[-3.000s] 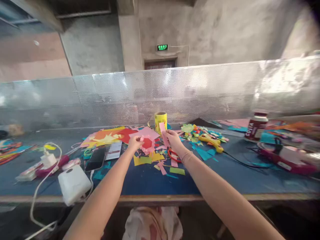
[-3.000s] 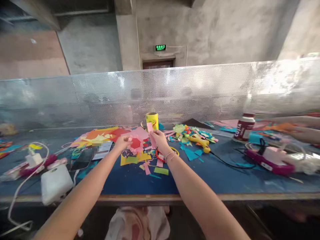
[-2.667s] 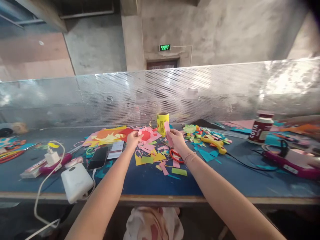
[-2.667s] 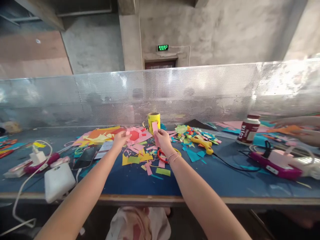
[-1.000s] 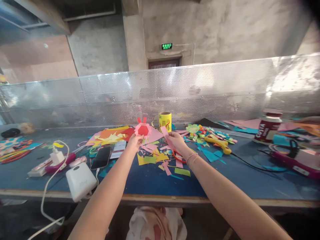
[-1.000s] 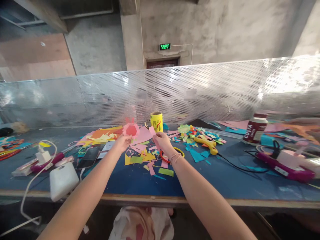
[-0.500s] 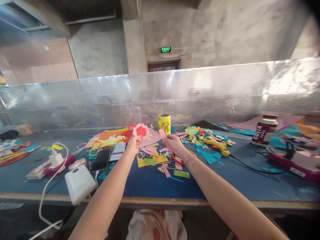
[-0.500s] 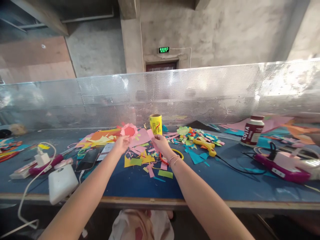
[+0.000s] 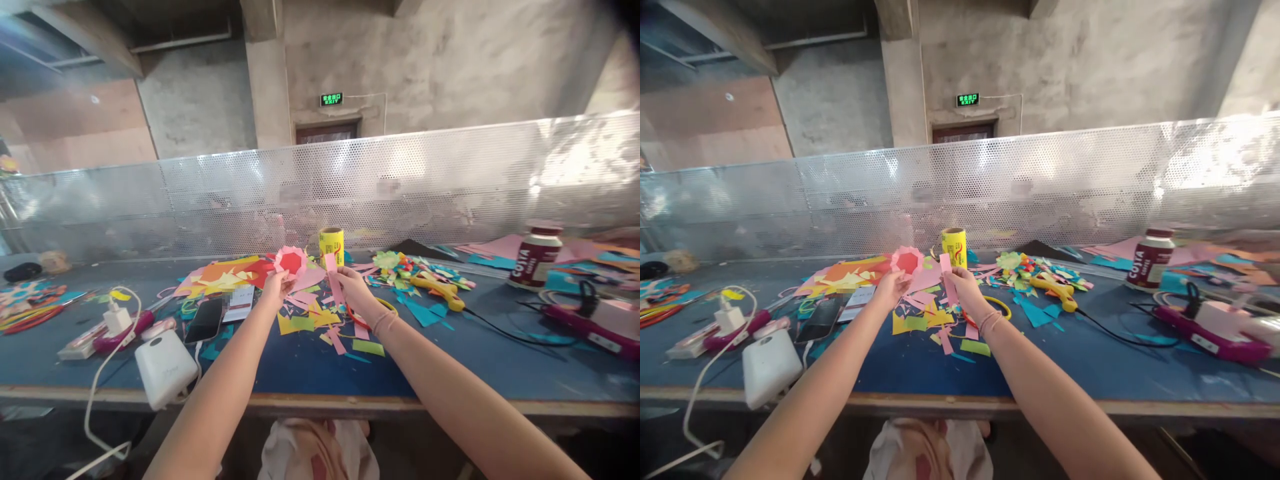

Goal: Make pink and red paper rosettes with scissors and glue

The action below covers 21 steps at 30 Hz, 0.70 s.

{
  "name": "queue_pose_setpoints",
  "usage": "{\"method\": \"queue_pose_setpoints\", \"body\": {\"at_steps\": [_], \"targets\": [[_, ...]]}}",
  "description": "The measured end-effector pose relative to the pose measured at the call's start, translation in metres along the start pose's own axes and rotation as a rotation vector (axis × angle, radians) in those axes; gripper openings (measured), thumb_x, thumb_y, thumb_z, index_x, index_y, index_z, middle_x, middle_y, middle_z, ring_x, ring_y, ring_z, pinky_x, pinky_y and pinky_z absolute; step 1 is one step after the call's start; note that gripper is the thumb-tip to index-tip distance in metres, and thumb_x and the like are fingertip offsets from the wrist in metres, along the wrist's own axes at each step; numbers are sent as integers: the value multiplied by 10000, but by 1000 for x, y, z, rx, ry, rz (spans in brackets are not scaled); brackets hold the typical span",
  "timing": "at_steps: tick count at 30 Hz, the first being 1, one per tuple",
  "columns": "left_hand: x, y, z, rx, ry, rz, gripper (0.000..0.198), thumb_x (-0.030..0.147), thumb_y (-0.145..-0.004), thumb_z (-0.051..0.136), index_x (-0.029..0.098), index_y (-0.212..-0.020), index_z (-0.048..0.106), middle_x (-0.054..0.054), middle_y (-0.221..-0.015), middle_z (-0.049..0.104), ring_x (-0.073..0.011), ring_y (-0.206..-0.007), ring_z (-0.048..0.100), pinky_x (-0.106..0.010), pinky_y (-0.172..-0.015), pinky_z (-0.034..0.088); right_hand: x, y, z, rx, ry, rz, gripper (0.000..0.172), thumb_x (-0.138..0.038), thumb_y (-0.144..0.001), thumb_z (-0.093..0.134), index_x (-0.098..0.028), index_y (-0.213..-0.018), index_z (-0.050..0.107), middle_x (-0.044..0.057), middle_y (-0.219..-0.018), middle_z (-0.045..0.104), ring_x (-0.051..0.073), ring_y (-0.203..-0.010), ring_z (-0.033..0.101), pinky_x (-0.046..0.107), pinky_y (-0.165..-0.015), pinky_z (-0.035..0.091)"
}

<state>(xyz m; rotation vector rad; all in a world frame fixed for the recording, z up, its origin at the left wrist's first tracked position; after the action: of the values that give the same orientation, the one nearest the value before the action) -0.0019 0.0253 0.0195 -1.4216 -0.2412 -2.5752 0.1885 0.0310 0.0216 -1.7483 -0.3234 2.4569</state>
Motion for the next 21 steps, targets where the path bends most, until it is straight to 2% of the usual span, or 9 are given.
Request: {"method": "queue_pose_setpoints", "body": {"at_steps": [5,14,17,21], "targets": [[-1,-2,0,-58,-38,59,226,80,-588,667,159,-752,532,3,-606,608,-108,-510,605,-210,-528,469,-1,0,0,-12,42,-13,158,-262,-603,688,-178,-667,571,14,-648,614,125,-622,600,229,-603,482],[3,1,1,-45,-31,99,239,26,-569,613,163,-732,504,-6,-602,618,-147,-596,646,-257,-624,510,1,4,6,-53,27,33,159,-233,-600,687,-169,-632,546,-11,-587,566,97,-544,553,213,-544,448],[3,0,1,-28,-98,118,215,58,-584,616,167,-744,524,-2,-603,618,-135,-553,624,-245,-580,486,1,3,5,-58,52,13,146,-239,-612,669,-168,-643,546,-18,-583,562,92,-535,545,212,-539,441],[2,-10,-8,53,-261,204,152,124,-589,642,170,-719,577,30,-550,572,-80,-464,529,-188,-471,381,-3,-3,-3,-36,178,-89,107,-236,-640,624,-170,-689,554,-12,-614,582,100,-545,544,218,-538,441]]}}
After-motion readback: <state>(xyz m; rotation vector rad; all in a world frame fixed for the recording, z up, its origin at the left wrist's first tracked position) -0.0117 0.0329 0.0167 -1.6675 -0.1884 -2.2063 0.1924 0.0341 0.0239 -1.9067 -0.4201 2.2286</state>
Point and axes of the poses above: each hand's wrist, its own y-axis away from the middle knuckle, its own z-axis out of the palm, x = y × z, the point moved 4 cm from there along -y, towards the middle knuckle
